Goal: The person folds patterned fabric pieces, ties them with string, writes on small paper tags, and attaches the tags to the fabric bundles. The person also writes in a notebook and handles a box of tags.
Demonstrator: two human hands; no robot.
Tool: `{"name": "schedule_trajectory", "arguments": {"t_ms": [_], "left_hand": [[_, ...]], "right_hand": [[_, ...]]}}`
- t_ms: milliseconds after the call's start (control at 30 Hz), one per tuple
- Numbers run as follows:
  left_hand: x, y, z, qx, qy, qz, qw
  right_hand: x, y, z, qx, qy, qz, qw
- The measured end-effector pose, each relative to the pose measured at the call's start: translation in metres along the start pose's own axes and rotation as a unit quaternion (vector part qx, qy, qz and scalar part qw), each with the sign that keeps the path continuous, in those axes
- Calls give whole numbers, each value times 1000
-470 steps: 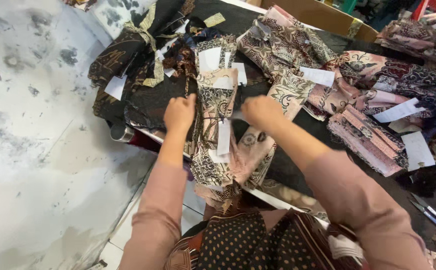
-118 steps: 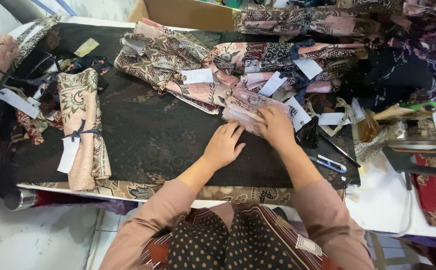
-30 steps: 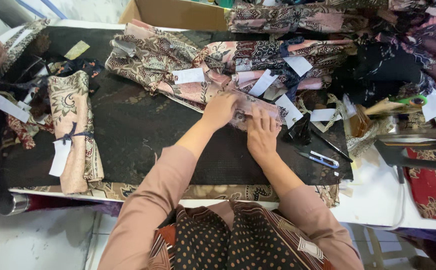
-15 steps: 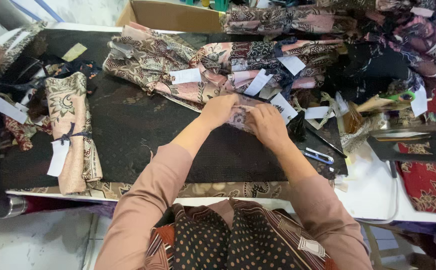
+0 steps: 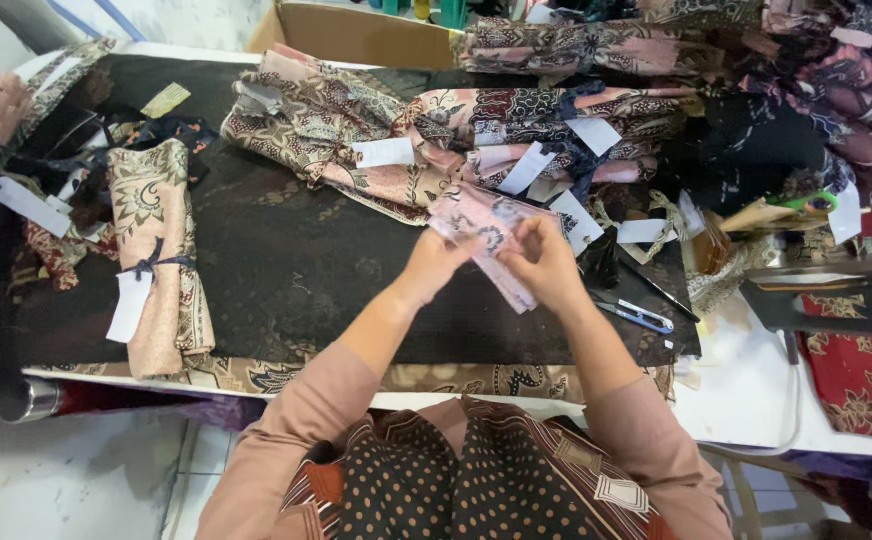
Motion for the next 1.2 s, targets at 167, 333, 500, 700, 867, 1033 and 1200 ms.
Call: {"name": "schedule_trajectory", "arguments": {"t_ms": [167, 333, 500, 700, 867, 1033, 1200], "left_hand": [[12, 0, -4, 37, 26, 72, 996], [21, -3, -10, 172, -102, 79, 977], [29, -1, -9, 128, -60, 116, 983], [46, 4, 7, 92, -36, 66, 993], [63, -10, 13, 47, -12, 13, 999], [66, -24, 12, 124, -33, 11, 992], [71, -28, 19, 103, -57, 23, 993]], "right_hand": [[8, 21, -8, -84, 4, 35, 996], [22, 27, -38, 124, -20, 111, 986], [44, 53, -80, 408, -213, 127, 878], [54, 78, -78, 399, -184, 43, 897], [56, 78, -55, 265, -111, -22, 958], [60, 75, -25, 28, 79, -36, 996], [60, 72, -12, -195, 59, -37, 978]]}}
Point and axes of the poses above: each hand's wrist, its own x-axis away from the middle knuckle, its own y-axis out of the palm, z = x × y, the point moved 3 cm from there along -x, towards the middle knuckle
